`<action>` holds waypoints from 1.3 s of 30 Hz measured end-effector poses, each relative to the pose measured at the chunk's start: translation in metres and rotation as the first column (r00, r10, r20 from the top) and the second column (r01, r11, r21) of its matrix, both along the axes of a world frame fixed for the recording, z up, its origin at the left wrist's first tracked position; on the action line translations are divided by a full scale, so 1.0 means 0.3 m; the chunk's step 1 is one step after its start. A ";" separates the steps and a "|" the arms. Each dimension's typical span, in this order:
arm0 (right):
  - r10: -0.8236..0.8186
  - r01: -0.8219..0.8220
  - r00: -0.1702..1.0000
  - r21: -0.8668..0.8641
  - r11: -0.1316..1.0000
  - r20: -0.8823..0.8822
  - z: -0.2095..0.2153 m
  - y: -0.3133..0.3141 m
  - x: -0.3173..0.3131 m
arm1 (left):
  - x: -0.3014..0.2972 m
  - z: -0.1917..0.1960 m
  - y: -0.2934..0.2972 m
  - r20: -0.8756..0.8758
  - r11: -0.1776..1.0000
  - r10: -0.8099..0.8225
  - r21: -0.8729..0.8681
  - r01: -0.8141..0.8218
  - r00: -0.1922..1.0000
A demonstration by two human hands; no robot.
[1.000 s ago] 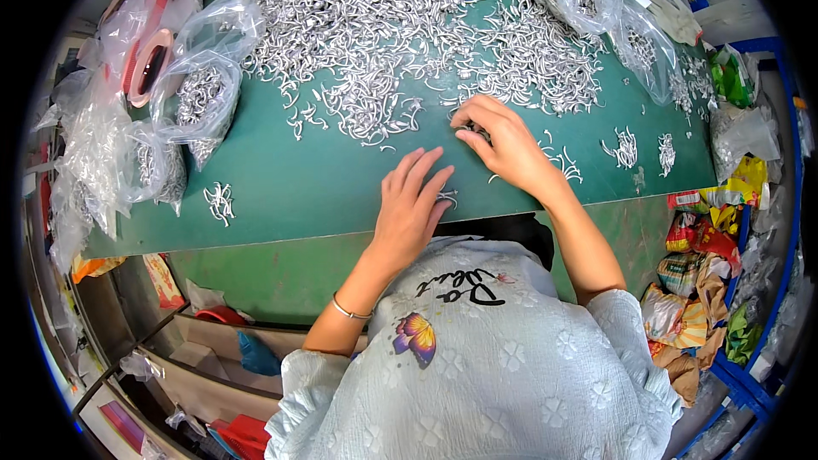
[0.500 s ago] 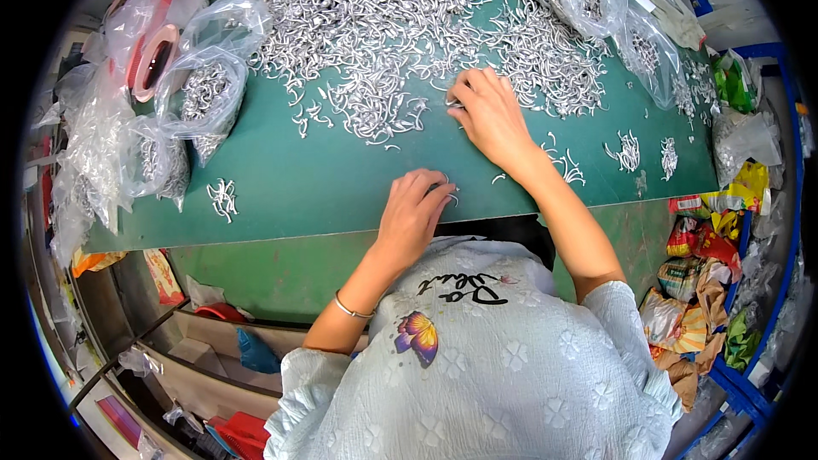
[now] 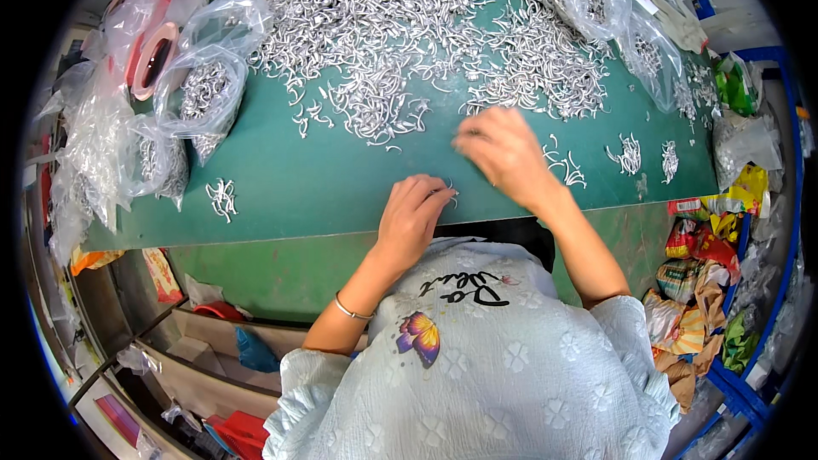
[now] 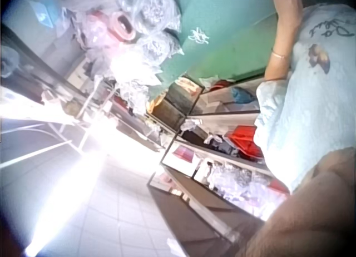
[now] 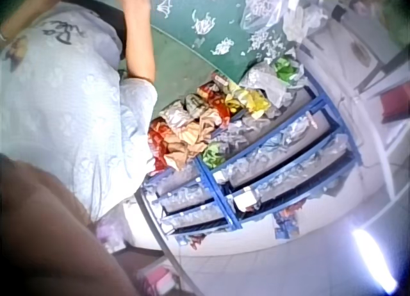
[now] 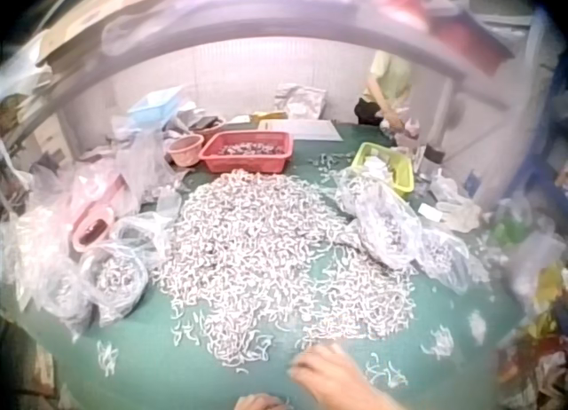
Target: The person sorts through a large pile of small, curved silver metal parts by hand on a green work table. They pick individual components from the central pile and group them together near the edge of the table.
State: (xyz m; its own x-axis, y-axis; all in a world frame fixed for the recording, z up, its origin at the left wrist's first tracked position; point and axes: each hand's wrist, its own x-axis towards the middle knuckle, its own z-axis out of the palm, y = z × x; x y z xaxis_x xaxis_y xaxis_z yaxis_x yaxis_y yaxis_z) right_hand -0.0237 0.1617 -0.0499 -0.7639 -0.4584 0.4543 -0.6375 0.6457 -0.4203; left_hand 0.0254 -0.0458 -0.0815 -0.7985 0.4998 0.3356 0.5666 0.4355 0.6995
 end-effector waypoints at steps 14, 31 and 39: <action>-0.299 0.294 0.953 0.093 0.951 0.049 -0.031 0.021 -0.077 | -0.006 0.015 0.004 -0.027 0.996 -0.010 -0.084 0.007 1.000; -0.241 0.240 0.962 0.023 0.970 0.129 0.020 0.016 -0.064 | -0.008 0.042 0.023 -0.068 0.987 0.014 -0.157 -0.025 0.998; -0.315 0.394 0.855 -0.120 0.911 0.412 0.013 0.129 -0.066 | -0.004 0.013 0.012 -0.030 0.997 0.001 -0.072 -0.004 1.000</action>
